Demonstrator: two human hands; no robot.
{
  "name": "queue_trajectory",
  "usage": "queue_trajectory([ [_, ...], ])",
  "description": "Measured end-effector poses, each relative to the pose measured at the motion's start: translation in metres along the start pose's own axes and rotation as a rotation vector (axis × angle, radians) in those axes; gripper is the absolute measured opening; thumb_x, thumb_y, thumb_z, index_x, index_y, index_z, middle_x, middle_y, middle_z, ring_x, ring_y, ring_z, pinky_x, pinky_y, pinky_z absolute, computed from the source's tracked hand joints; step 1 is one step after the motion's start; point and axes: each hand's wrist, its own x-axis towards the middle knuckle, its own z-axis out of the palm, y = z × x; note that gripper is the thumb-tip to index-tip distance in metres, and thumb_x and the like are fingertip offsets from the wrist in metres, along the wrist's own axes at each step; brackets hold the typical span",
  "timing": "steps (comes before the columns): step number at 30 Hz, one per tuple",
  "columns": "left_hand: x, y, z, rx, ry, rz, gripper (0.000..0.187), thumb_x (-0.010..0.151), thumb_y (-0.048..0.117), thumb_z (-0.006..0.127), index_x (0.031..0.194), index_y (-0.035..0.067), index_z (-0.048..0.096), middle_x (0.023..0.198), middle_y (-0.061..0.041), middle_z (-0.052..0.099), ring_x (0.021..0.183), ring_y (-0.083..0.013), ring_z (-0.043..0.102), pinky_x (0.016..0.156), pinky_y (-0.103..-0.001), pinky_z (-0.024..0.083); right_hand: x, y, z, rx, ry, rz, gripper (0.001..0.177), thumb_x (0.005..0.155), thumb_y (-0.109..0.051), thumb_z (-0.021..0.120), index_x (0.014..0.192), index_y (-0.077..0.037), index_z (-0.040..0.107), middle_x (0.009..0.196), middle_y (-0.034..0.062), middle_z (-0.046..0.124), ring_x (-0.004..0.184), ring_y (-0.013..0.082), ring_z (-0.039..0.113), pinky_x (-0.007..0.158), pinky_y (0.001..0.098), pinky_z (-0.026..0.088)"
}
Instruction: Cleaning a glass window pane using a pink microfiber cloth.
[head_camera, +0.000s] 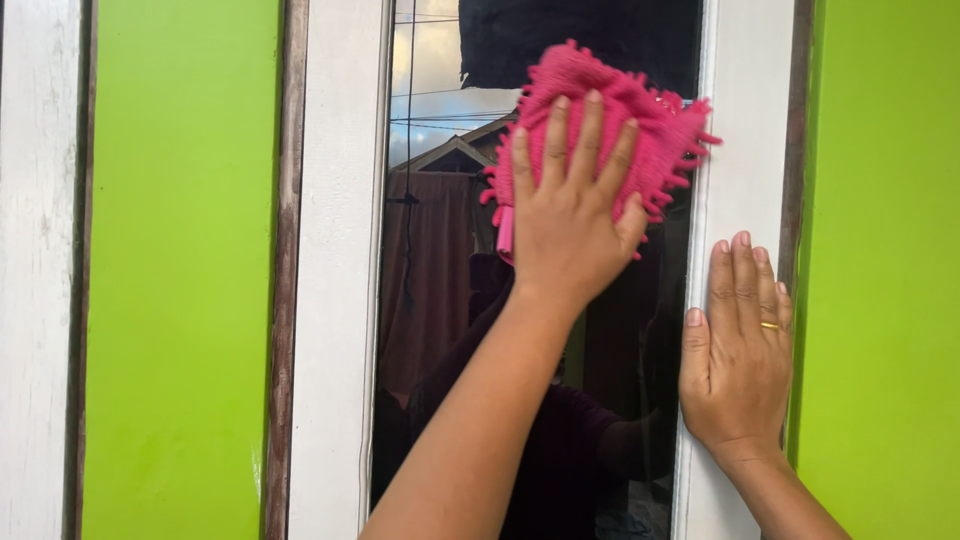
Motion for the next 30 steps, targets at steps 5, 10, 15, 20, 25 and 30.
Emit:
queue_trajectory([
  [5, -0.022, 0.012, -0.002, -0.088, -0.036, 0.089, 0.064, 0.094, 0.043, 0.055, 0.154, 0.021, 0.051, 0.168, -0.009, 0.033, 0.159, -0.0315, 0.022, 0.131, -0.058, 0.01, 0.0, 0.004, 0.001, 0.007, -0.003, -0.004, 0.06, 0.105, -0.022, 0.039, 0.16, 0.002, 0.035, 0.167, 0.0224, 0.034, 0.156, 0.0376, 0.029, 0.127, 0.0507, 0.018],
  [10, -0.051, 0.004, -0.016, -0.093, -0.082, 0.192, 0.064, 0.097, 0.044, 0.055, 0.156, 0.021, 0.05, 0.169, -0.008, 0.033, 0.16, -0.0295, 0.024, 0.132, -0.056, 0.011, -0.003, 0.007, 0.001, -0.008, -0.014, 0.003, 0.056, 0.107, -0.023, 0.039, 0.157, 0.002, 0.037, 0.167, 0.0209, 0.034, 0.158, 0.0368, 0.029, 0.129, 0.0499, 0.018],
  [15, -0.066, -0.026, -0.04, -0.055, -0.172, 0.273, 0.065, 0.097, 0.044, 0.053, 0.158, 0.022, 0.047, 0.17, -0.007, 0.032, 0.159, -0.0277, 0.025, 0.131, -0.056, 0.012, 0.0, 0.0, -0.003, 0.041, -0.018, 0.015, 0.06, 0.106, -0.021, 0.037, 0.162, 0.0, 0.034, 0.169, 0.0186, 0.032, 0.157, 0.0358, 0.028, 0.127, 0.05, 0.017],
  [20, -0.062, -0.065, -0.049, 0.022, -0.157, 0.257, 0.064, 0.101, 0.046, 0.048, 0.16, 0.023, 0.042, 0.169, -0.008, 0.028, 0.158, -0.0287, 0.023, 0.128, -0.056, 0.01, -0.002, 0.002, -0.002, 0.028, -0.02, 0.01, 0.06, 0.106, -0.021, 0.037, 0.163, -0.002, 0.033, 0.169, 0.0179, 0.032, 0.158, 0.0342, 0.026, 0.128, 0.0492, 0.016],
  [25, -0.044, -0.09, -0.056, 0.065, -0.136, 0.127, 0.065, 0.101, 0.047, 0.048, 0.16, 0.022, 0.041, 0.169, -0.011, 0.028, 0.157, -0.0302, 0.023, 0.128, -0.054, 0.01, -0.002, 0.001, -0.001, 0.027, -0.015, 0.025, 0.061, 0.105, -0.021, 0.037, 0.163, -0.003, 0.032, 0.169, 0.017, 0.031, 0.158, 0.033, 0.026, 0.129, 0.0491, 0.016],
  [30, -0.021, -0.094, -0.037, 0.078, -0.03, -0.049, 0.068, 0.102, 0.046, 0.05, 0.162, 0.017, 0.041, 0.169, -0.016, 0.027, 0.157, -0.0355, 0.023, 0.127, -0.055, 0.014, -0.002, 0.001, 0.0, 0.01, -0.013, 0.033, 0.062, 0.103, -0.02, 0.039, 0.162, -0.003, 0.033, 0.169, 0.016, 0.032, 0.158, 0.0318, 0.026, 0.128, 0.0487, 0.016],
])
